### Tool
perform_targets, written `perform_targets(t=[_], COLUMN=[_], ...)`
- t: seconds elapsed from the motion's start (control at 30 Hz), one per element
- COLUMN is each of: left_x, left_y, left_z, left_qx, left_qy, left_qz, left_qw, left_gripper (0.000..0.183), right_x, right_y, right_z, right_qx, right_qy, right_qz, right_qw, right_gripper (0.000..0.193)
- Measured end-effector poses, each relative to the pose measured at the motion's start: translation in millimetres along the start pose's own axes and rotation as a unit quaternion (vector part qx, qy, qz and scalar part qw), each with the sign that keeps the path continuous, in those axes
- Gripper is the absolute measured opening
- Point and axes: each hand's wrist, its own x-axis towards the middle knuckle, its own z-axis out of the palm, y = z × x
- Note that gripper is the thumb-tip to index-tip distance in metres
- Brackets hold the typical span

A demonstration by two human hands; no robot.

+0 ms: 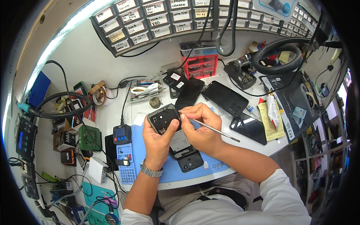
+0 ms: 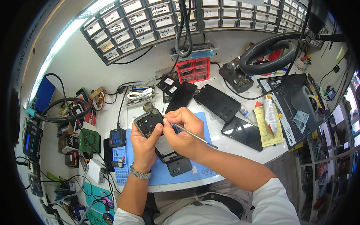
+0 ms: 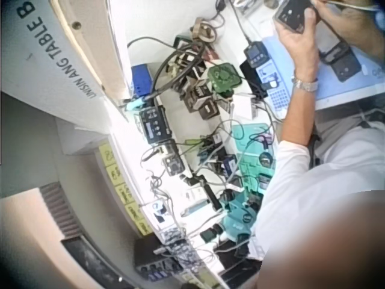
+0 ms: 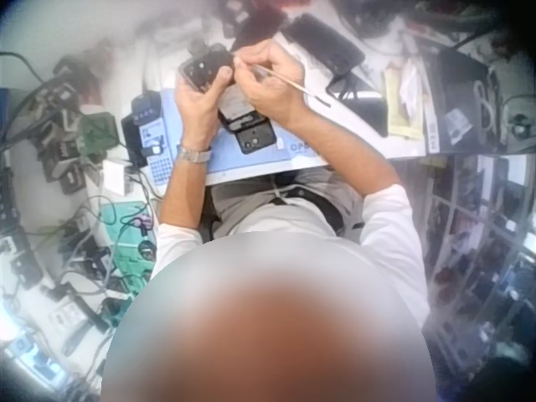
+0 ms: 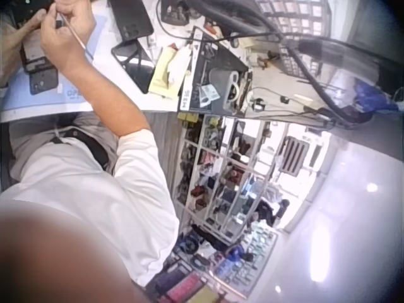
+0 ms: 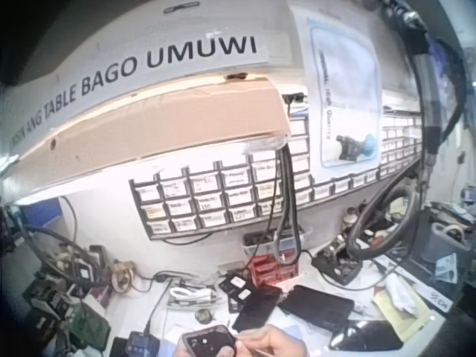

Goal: The person uses a heat gun to warm the back of a smartphone, then uses a metal prying tool to separate the back cover from the frame. The person continues to pry around the edges and lift the back cover to expose the internal components.

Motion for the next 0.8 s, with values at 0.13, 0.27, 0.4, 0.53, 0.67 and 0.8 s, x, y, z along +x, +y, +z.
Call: perform_targets(t=[0.13,0.27,0.4,0.53,0.67,0.8], left_x=[-2,-1,4,11,15,16], left_y=[-2,-2,9,22,25,23], left_z=[2,3,-8,-23,-28,-31], left_qx=[0.023,0.042,0.099,0.044,0.037,0.03], left_qy=[-0.007,-0.004,0.011,-0.019,-0.043,-0.069], left_qz=[0.034,0.039,-0.015,-0.113,-0.169,-0.184], left_qw=[0.999,0.998,0.995,0.992,0.984,0.98], left_gripper=[0.036,0.041,0.066,0.069,0.066,0.066], right_x=[1,3,16,29,25,22], right_y=[0,-4,-3,-1,2,5], right_z=[0,1,-4,-24,-18,-15], right_qx=[-0.105,-0.145,0.058,0.089,0.054,0.087], right_qy=[-0.009,-0.018,0.014,-0.12,-0.168,-0.143], right_qz=[-0.058,-0.057,0.098,0.379,0.386,0.414], right_qw=[0.993,0.988,0.993,0.913,0.905,0.895], right_gripper=[0.022,0.016,0.013,0.03,0.03,0.038])
